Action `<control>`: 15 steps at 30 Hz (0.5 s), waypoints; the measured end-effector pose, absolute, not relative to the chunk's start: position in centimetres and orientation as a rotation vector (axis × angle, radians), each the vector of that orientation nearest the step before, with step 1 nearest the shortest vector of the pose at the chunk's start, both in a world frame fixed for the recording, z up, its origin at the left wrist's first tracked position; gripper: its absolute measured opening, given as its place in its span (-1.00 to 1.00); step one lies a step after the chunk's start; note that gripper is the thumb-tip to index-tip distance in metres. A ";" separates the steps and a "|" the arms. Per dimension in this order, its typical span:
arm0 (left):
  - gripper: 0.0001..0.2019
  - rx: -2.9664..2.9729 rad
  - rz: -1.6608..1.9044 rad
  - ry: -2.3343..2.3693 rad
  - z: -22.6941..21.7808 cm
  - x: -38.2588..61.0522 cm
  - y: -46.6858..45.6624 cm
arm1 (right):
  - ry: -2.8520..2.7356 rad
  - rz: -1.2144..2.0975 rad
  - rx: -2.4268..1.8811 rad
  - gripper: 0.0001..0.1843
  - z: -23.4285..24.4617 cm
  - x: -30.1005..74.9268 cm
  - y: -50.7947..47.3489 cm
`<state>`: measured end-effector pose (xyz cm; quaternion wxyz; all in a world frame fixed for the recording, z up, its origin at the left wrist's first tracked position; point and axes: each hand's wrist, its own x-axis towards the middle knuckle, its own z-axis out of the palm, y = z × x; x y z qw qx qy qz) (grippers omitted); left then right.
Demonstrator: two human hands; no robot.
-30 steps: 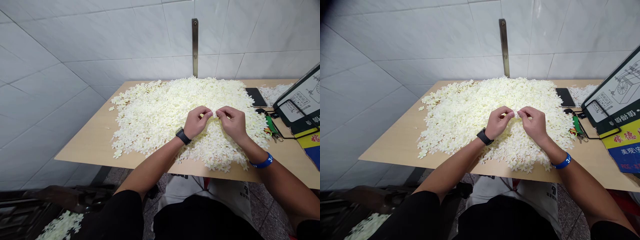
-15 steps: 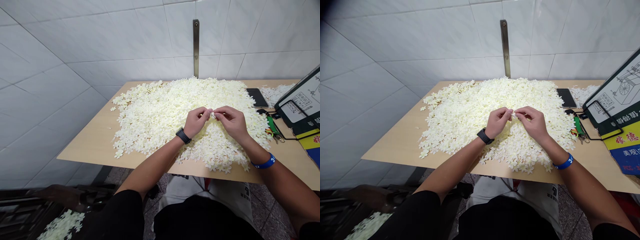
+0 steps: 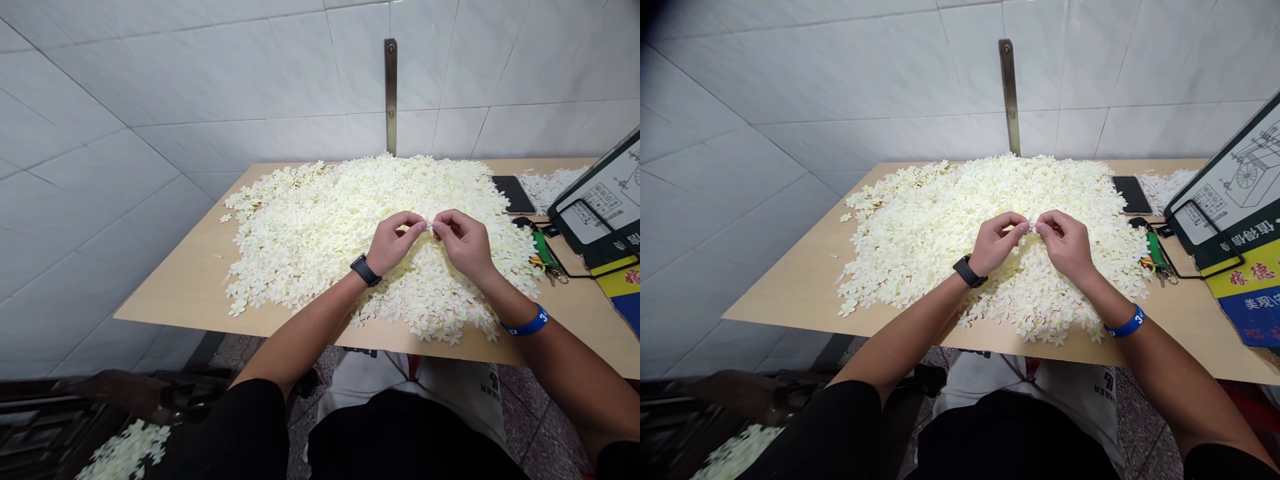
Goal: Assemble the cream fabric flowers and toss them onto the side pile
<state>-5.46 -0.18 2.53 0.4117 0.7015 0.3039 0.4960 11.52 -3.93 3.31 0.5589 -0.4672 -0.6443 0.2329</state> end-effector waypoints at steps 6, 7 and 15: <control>-0.47 1.723 1.302 0.736 2.6 -5.8 0.1 | -1.467 0.452 -1.129 -0.85 3.4 12.8 -3.5; -0.47 1.733 1.311 0.752 2.6 -5.8 0.1 | -1.460 0.447 -1.141 -0.83 3.5 13.0 -3.4; -0.75 2.043 1.397 0.907 2.4 -5.0 0.0 | -1.627 0.062 -1.257 -0.86 3.5 13.4 -3.2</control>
